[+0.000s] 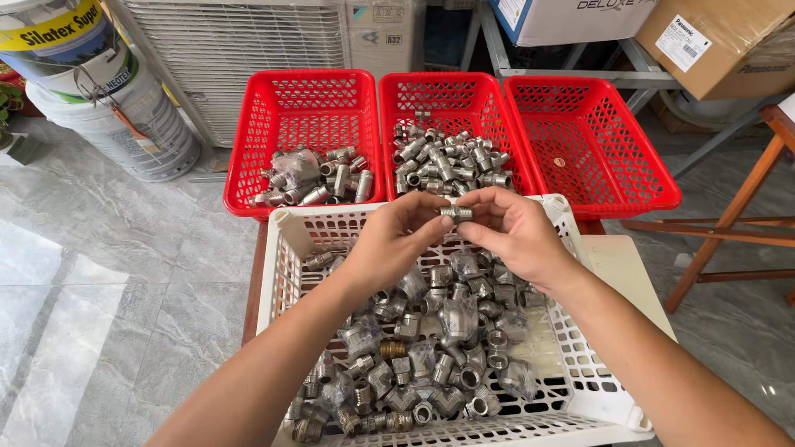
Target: The person picks individual metal pipe fittings from a white basket, unwraps them from plastic, and places them into one of three red baskets. The process is repeated continuously throughout the clip.
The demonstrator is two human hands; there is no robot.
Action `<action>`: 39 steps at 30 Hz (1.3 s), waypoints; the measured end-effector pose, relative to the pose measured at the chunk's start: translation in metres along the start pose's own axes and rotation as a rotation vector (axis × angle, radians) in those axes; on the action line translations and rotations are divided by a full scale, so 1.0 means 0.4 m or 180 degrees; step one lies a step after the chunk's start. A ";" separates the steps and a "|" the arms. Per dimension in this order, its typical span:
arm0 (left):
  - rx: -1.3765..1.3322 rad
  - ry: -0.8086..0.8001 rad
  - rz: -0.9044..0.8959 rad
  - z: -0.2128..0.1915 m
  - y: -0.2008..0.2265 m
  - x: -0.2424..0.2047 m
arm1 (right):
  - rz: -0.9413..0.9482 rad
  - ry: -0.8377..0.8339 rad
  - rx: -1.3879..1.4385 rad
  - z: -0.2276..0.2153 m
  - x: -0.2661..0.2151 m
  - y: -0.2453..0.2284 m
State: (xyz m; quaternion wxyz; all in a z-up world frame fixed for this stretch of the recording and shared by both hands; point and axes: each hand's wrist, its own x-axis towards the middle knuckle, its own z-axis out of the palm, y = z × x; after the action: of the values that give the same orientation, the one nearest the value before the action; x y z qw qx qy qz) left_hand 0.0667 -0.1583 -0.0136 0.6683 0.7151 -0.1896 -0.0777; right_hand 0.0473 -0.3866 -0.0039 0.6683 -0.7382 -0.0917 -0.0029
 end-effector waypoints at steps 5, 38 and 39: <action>0.0114 -0.0010 0.0142 0.005 0.028 -0.004 | 0.0138 0.0032 0.0099 -0.005 -0.003 0.006; -0.0231 0.0072 0.0431 0.020 0.061 -0.020 | 0.0065 0.0036 0.0329 -0.001 -0.014 -0.014; -0.0198 0.0093 0.0372 0.020 0.075 -0.023 | -0.0063 0.0099 0.0226 -0.002 -0.013 -0.012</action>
State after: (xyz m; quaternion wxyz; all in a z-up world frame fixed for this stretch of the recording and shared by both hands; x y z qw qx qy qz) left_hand 0.0503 -0.1635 0.0140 0.6963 0.6828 -0.2187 -0.0340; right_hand 0.0417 -0.3875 0.0004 0.6954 -0.7130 -0.0886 -0.0177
